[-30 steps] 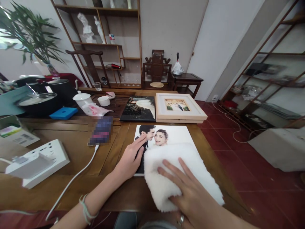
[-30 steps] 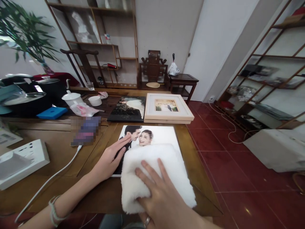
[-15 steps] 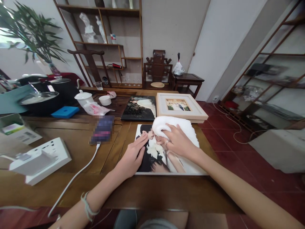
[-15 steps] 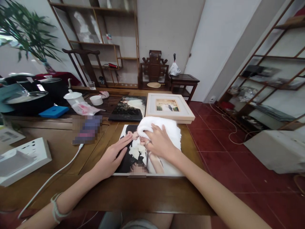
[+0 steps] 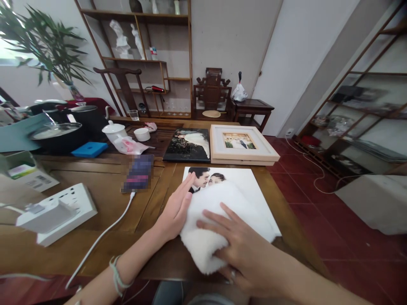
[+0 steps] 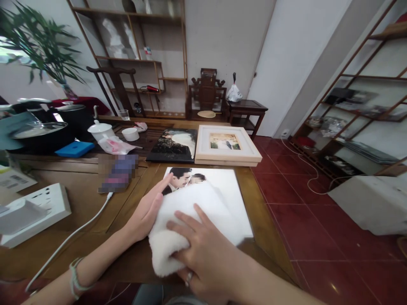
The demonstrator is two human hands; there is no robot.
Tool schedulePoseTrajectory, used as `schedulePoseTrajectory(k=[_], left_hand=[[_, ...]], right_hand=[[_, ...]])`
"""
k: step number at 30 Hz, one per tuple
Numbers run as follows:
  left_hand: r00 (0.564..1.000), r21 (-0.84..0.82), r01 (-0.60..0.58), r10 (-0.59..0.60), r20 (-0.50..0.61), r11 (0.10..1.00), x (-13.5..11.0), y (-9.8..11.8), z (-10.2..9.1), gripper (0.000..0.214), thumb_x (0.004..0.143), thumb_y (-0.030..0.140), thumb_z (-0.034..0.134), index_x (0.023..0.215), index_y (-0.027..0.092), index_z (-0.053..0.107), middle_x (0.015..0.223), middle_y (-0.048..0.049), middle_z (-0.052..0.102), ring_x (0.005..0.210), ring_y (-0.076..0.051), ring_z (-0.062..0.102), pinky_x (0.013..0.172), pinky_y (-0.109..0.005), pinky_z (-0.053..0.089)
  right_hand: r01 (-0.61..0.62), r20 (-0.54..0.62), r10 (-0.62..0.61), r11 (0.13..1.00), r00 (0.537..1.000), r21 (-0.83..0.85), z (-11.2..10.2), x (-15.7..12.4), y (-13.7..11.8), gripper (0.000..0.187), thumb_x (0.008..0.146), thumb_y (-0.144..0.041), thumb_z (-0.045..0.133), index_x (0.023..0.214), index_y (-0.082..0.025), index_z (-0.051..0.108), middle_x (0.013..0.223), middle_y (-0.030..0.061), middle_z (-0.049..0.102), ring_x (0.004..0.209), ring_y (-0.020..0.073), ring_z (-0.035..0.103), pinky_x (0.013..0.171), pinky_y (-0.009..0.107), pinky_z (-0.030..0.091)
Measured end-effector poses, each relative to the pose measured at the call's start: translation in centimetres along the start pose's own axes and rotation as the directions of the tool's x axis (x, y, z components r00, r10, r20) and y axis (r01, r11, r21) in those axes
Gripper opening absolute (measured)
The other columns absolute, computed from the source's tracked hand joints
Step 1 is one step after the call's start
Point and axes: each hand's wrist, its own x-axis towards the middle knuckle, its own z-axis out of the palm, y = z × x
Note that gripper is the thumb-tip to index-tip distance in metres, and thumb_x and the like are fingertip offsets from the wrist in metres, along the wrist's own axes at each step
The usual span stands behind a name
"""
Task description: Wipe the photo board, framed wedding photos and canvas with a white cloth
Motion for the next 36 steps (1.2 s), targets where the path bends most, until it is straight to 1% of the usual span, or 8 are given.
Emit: schedulePoseTrajectory(k=[3, 5, 9, 13, 19, 24, 31, 36], left_hand=[[0.996, 0.075, -0.027, 0.021, 0.086, 0.997, 0.0, -0.1, 0.1, 0.046, 0.097, 0.03, 0.027, 0.139, 0.019, 0.038, 0.147, -0.0065, 0.037, 0.137, -0.021, 0.029, 0.111, -0.043, 0.028], [0.992, 0.131, -0.028, 0.012, 0.126, 0.991, 0.0, -0.2, 0.3, 0.043, 0.096, 0.029, 0.031, 0.136, 0.019, 0.043, 0.144, -0.0075, 0.042, 0.136, -0.023, 0.033, 0.109, -0.046, 0.032], [0.99, 0.192, -0.043, 0.016, 0.141, 0.98, 0.0, -0.4, 0.6, 0.04, 0.093, 0.026, 0.037, 0.129, 0.017, 0.051, 0.137, -0.0092, 0.051, 0.132, -0.025, 0.04, 0.105, -0.049, 0.036], [0.991, 0.203, -0.066, 0.041, 0.125, 0.977, 0.0, -0.4, 0.7, 0.038, 0.092, 0.024, 0.038, 0.125, 0.015, 0.055, 0.135, -0.0107, 0.053, 0.131, -0.025, 0.042, 0.104, -0.048, 0.038], [0.992, 0.19, -0.084, 0.064, 0.108, 0.978, 0.1, -0.4, 0.6, 0.037, 0.091, 0.021, 0.041, 0.126, 0.018, 0.055, 0.135, -0.0099, 0.053, 0.13, -0.025, 0.043, 0.102, -0.048, 0.04], [0.993, 0.173, -0.111, 0.101, 0.068, 0.979, 0.1, -0.7, 0.7, 0.036, 0.089, 0.02, 0.045, 0.122, 0.017, 0.058, 0.128, -0.0116, 0.059, 0.125, -0.027, 0.049, 0.1, -0.049, 0.043], [0.992, 0.15, -0.109, 0.097, 0.085, 0.983, 0.2, -0.6, 0.6, 0.037, 0.089, 0.018, 0.043, 0.124, 0.016, 0.057, 0.132, -0.0113, 0.056, 0.128, -0.026, 0.045, 0.103, -0.048, 0.04], [0.993, 0.164, -0.091, 0.077, 0.089, 0.982, 0.2, -0.5, 0.6, 0.037, 0.09, 0.021, 0.042, 0.123, 0.016, 0.057, 0.132, -0.0106, 0.056, 0.129, -0.025, 0.044, 0.105, -0.048, 0.038]], right_hand=[[-0.052, 0.071, 0.047, 0.997, 0.996, 0.063, -1.1, -2.1, -0.5, 0.034, 0.081, -0.023, 0.055, 0.114, -0.024, 0.064, 0.143, 0.0046, 0.042, 0.136, 0.0265, 0.025, 0.112, 0.054, 0.013], [-0.186, 0.074, 0.181, 0.979, 0.981, 0.077, -1.6, -3.8, 0.1, 0.034, 0.082, -0.022, 0.054, 0.114, -0.027, 0.063, 0.142, 0.0026, 0.043, 0.135, 0.0264, 0.029, 0.111, 0.051, 0.023], [-0.501, -0.02, 0.503, 0.863, 0.864, 0.068, -1.9, -5.9, 3.5, 0.032, 0.091, -0.039, 0.042, 0.111, -0.025, 0.064, 0.142, 0.0037, 0.043, 0.136, 0.0301, 0.026, 0.103, 0.05, 0.036], [-0.626, -0.135, 0.642, 0.766, 0.755, 0.145, -2.2, -4.0, 7.0, 0.047, 0.092, -0.052, 0.034, 0.115, -0.02, 0.061, 0.133, 0.0109, 0.053, 0.129, 0.0347, 0.038, 0.099, 0.053, 0.038], [-0.364, -0.208, 0.399, 0.913, 0.893, 0.185, -3.2, 3.9, 8.1, 0.039, 0.096, -0.043, 0.031, 0.103, -0.022, 0.063, 0.115, 0.0053, 0.065, 0.111, 0.0283, 0.055, 0.099, 0.047, 0.035], [-0.299, -0.206, 0.334, 0.936, 0.92, 0.184, -2.6, 8.2, 8.0, 0.038, 0.096, -0.043, 0.033, 0.105, -0.022, 0.063, 0.112, 0.0048, 0.066, 0.108, 0.0266, 0.056, 0.098, 0.044, 0.036], [-0.341, -0.232, 0.37, 0.927, 0.9, 0.155, -2.3, 4.6, 8.8, 0.036, 0.096, -0.04, 0.033, 0.108, -0.021, 0.061, 0.123, 0.0063, 0.061, 0.117, 0.0287, 0.049, 0.101, 0.047, 0.032], [-0.49, -0.3, 0.48, 0.871, 0.825, 0.047, -2.7, -0.1, 11.3, 0.036, 0.095, -0.041, 0.033, 0.108, -0.022, 0.061, 0.115, 0.0092, 0.063, 0.115, 0.0307, 0.052, 0.092, 0.045, 0.041]])
